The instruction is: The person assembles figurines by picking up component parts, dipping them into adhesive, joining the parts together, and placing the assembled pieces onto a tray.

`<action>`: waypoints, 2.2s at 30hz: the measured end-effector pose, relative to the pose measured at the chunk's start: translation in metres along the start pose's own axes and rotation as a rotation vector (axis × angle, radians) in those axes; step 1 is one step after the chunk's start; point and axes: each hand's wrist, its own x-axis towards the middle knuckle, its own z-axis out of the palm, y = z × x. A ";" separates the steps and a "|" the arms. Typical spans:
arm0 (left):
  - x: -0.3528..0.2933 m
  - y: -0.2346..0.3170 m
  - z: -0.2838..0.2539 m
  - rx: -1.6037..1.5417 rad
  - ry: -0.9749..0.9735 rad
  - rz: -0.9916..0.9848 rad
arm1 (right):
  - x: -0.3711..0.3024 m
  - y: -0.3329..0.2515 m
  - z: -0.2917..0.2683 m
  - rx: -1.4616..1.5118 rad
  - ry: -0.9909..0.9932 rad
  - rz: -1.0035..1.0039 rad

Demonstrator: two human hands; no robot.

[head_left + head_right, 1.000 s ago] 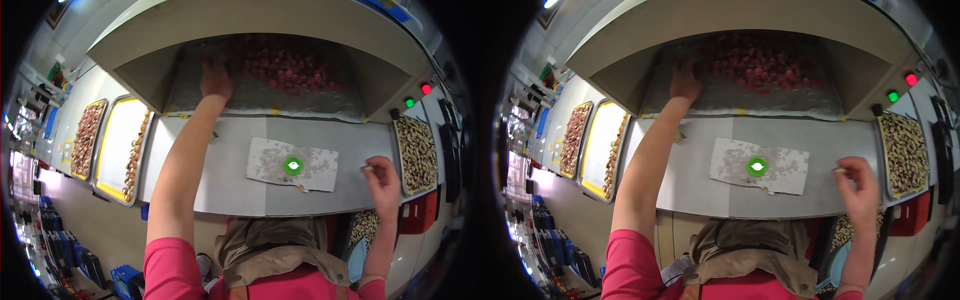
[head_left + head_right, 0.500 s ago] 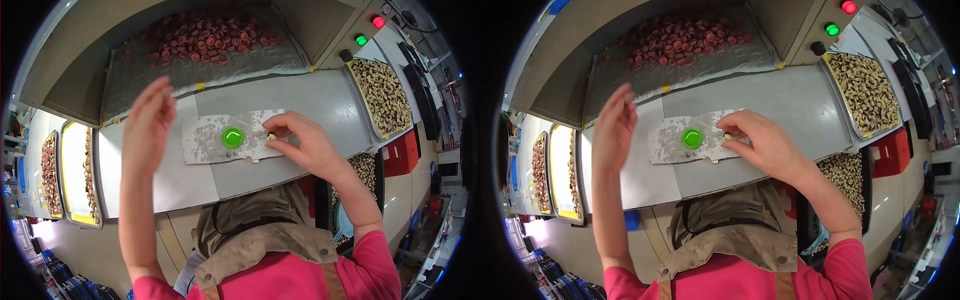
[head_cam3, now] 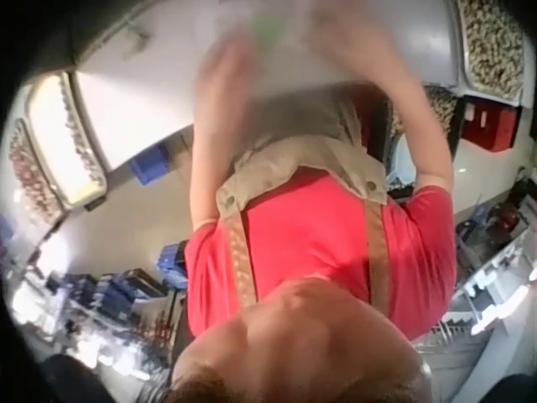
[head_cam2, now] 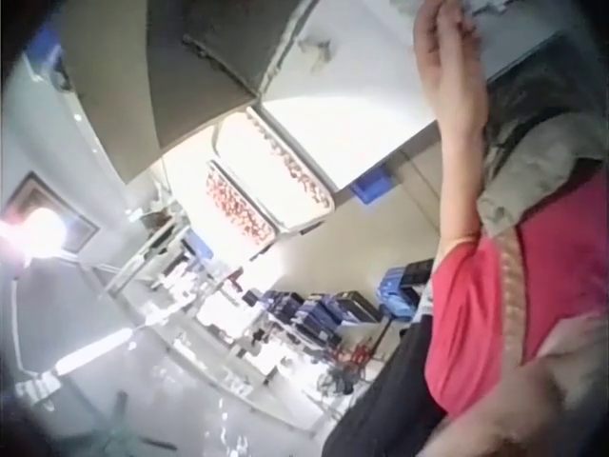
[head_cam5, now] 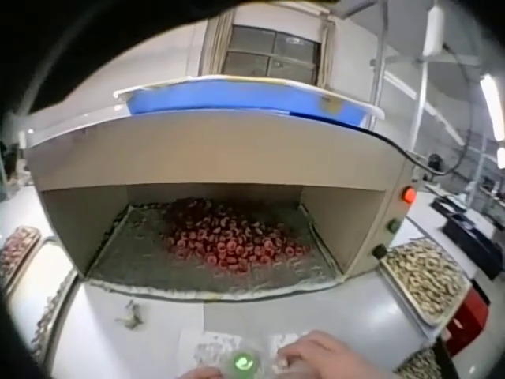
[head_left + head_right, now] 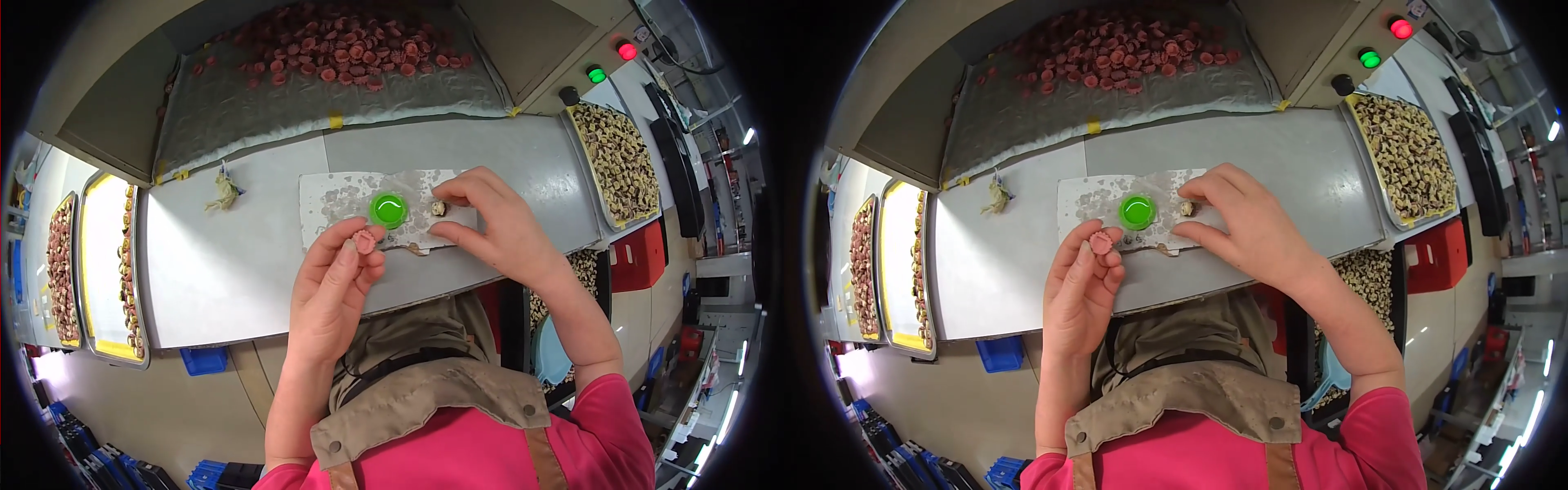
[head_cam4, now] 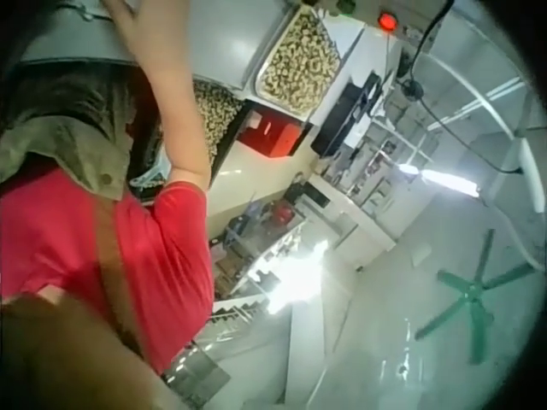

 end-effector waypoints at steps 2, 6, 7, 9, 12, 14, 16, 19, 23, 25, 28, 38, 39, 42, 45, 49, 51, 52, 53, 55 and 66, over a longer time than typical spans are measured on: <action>-0.001 0.000 -0.003 -0.016 0.011 -0.003 | 0.001 -0.003 -0.002 -0.014 -0.007 0.004; 0.001 0.001 0.000 -0.076 0.042 -0.019 | 0.003 -0.006 -0.005 -0.135 -0.111 0.027; 0.001 0.002 -0.002 -0.078 0.045 -0.017 | 0.004 -0.007 -0.005 -0.157 -0.127 0.040; 0.002 0.002 -0.008 -0.060 -0.038 -0.020 | 0.006 -0.009 -0.004 -0.187 -0.137 0.025; 0.000 0.002 -0.011 -0.070 -0.041 -0.007 | 0.011 -0.014 -0.003 -0.178 -0.123 0.004; -0.001 0.002 -0.013 -0.068 -0.036 -0.004 | 0.016 -0.019 -0.001 -0.141 -0.103 -0.002; -0.001 0.001 -0.012 -0.065 -0.031 -0.002 | 0.022 -0.025 0.003 -0.095 -0.099 -0.094; -0.001 0.001 -0.008 -0.103 -0.009 -0.004 | 0.031 -0.027 0.012 -0.102 -0.087 -0.175; -0.002 0.000 -0.006 -0.071 0.034 0.016 | 0.036 -0.019 0.028 -0.246 -0.116 -0.270; -0.001 -0.001 -0.007 -0.093 0.040 0.020 | 0.035 -0.015 0.033 -0.323 -0.074 -0.313; 0.001 -0.001 -0.006 -0.107 0.037 0.026 | 0.036 -0.015 0.034 -0.292 -0.131 -0.312; 0.002 -0.004 -0.002 -0.092 0.040 0.042 | 0.031 -0.013 0.028 -0.308 -0.103 -0.318; 0.002 -0.004 -0.002 -0.098 0.042 0.037 | 0.029 -0.015 0.027 -0.303 -0.100 -0.326; 0.001 -0.005 -0.005 -0.086 0.018 0.041 | 0.031 -0.009 0.025 -0.268 -0.099 -0.323; -0.002 -0.003 -0.001 -0.054 0.035 0.032 | 0.028 -0.014 0.018 0.028 -0.129 -0.118; -0.002 -0.003 0.001 -0.015 0.011 0.028 | 0.015 -0.022 0.021 0.746 -0.111 0.215; 0.001 -0.003 0.002 -0.028 -0.019 0.033 | 0.014 -0.033 0.019 0.652 -0.097 0.118; 0.001 -0.002 0.002 -0.025 -0.020 0.032 | 0.015 -0.038 0.019 0.551 -0.083 0.024; 0.001 -0.002 0.002 -0.024 -0.017 0.039 | 0.017 -0.039 0.021 0.552 -0.080 0.025; 0.000 -0.002 0.003 -0.022 -0.016 0.045 | 0.018 -0.040 0.026 0.383 -0.029 -0.155; -0.001 -0.008 0.009 0.014 0.042 0.103 | 0.008 -0.041 0.041 0.210 0.091 -0.294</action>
